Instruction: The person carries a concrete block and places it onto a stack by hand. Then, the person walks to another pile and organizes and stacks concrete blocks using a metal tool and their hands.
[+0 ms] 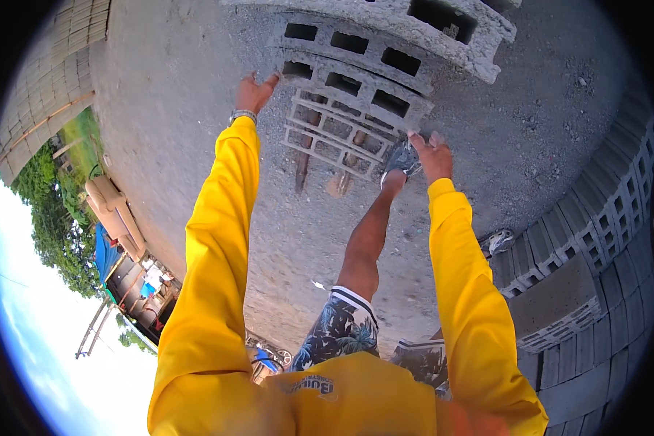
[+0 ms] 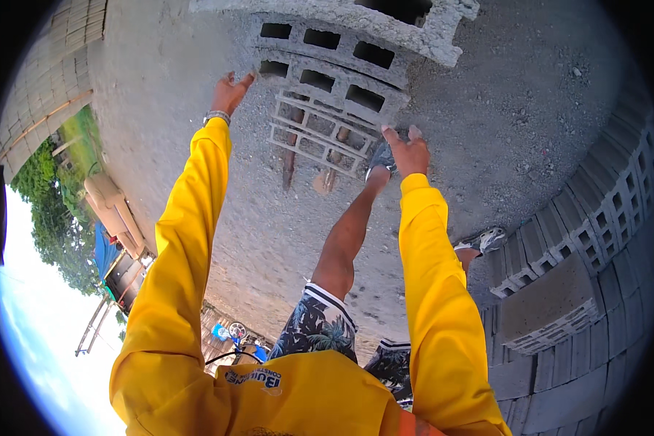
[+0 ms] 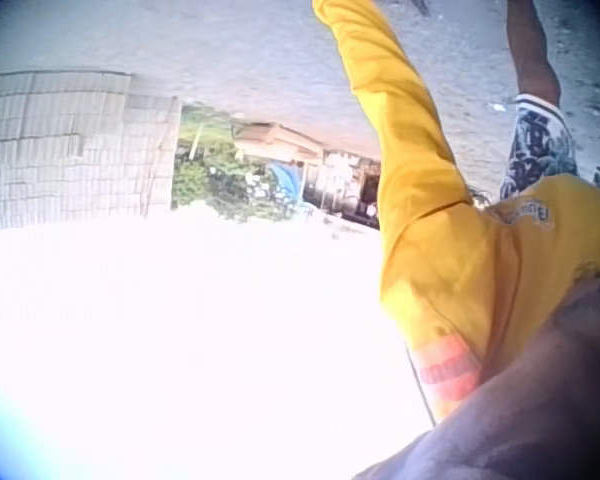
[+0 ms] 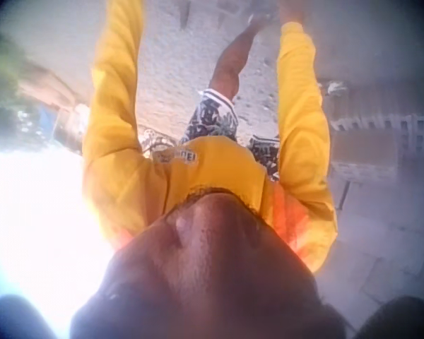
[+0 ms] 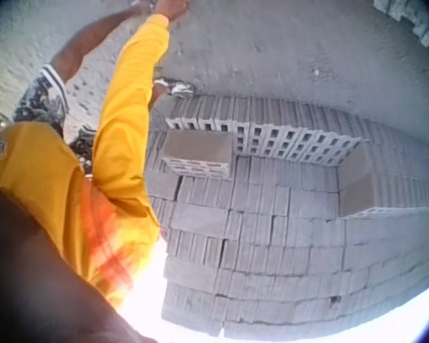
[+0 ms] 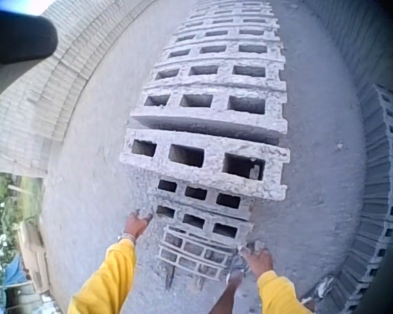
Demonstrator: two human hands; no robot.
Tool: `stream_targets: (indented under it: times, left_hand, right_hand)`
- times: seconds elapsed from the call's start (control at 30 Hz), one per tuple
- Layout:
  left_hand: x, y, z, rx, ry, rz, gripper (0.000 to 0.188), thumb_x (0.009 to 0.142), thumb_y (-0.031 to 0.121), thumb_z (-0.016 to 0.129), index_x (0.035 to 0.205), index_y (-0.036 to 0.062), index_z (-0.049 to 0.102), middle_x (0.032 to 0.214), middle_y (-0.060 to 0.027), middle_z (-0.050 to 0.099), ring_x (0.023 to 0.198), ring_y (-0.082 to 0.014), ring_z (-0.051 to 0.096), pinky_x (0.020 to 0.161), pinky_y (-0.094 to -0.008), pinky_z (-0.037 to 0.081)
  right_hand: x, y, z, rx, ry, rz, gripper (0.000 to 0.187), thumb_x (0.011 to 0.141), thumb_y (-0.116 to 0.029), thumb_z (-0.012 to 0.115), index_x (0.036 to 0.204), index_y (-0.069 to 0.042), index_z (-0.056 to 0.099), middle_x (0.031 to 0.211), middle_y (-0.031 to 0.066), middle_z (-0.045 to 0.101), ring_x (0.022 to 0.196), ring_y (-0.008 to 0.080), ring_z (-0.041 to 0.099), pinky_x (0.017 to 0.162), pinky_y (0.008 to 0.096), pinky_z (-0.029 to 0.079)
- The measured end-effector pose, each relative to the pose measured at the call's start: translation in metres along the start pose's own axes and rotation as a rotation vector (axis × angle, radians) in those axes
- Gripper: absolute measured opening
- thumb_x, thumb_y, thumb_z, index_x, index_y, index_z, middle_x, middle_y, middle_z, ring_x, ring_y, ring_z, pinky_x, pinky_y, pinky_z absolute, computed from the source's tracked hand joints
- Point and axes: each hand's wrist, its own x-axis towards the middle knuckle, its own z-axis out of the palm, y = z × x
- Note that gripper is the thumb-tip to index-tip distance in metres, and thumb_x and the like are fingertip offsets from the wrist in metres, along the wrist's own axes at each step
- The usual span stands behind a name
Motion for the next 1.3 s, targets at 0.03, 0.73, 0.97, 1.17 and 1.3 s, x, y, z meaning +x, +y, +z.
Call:
stream_targets:
  times: [0.03,0.73,0.97,1.17,1.3]
  left_hand:
    - [0.015,0.001,0.003,0.001,-0.033,0.043,0.080,0.077,0.050,0.072,0.128,-0.0088,0.054,0.124,-0.0271,0.060,0.116,-0.0370,0.059,0.097,-0.0385,0.046]
    - [-0.200,0.096,0.005,0.017,-0.138,0.115,0.052,0.068,0.032,0.074,0.095,-0.0116,0.065,0.091,-0.0314,0.067,0.088,-0.0447,0.065,0.080,-0.0428,0.051]
    - [-0.349,0.233,0.056,0.161,-0.305,0.405,0.053,0.067,0.032,0.075,0.095,-0.0113,0.066,0.095,-0.0309,0.067,0.091,-0.0439,0.065,0.081,-0.0442,0.051]
    - [-0.485,0.384,0.130,0.256,-0.296,0.848,0.039,0.065,0.030,0.077,0.075,-0.0049,0.064,0.078,-0.0295,0.065,0.078,-0.0478,0.064,0.070,-0.0506,0.051]
    - [-0.560,0.494,0.163,0.280,-0.398,1.099,0.037,0.065,0.030,0.078,0.078,-0.0008,0.064,0.076,-0.0263,0.065,0.076,-0.0446,0.065,0.068,-0.0501,0.051]
  right_hand:
    - [0.012,-0.013,0.016,-0.043,0.033,-0.019,0.090,0.068,-0.056,0.077,0.124,0.012,0.055,0.122,0.0299,0.060,0.118,0.0397,0.058,0.101,0.0390,0.043]
    - [-0.133,0.077,-0.125,0.169,0.186,0.413,0.044,0.067,-0.030,0.078,0.075,0.010,0.063,0.082,0.0284,0.067,0.080,0.0393,0.067,0.074,0.0435,0.052]
    - [-0.265,0.184,-0.260,0.287,0.436,0.519,0.041,0.070,-0.032,0.075,0.081,0.007,0.066,0.089,0.0260,0.068,0.087,0.0402,0.066,0.079,0.0414,0.051]
    - [-0.348,0.299,-0.333,0.486,0.782,0.634,0.039,0.070,-0.029,0.078,0.083,0.006,0.066,0.087,0.0180,0.070,0.080,0.0281,0.066,0.075,0.0363,0.051]
    - [-0.357,0.317,-0.365,0.820,0.991,0.759,0.044,0.068,-0.033,0.080,0.076,0.007,0.062,0.077,0.0112,0.064,0.072,0.0209,0.058,0.069,0.0335,0.047]
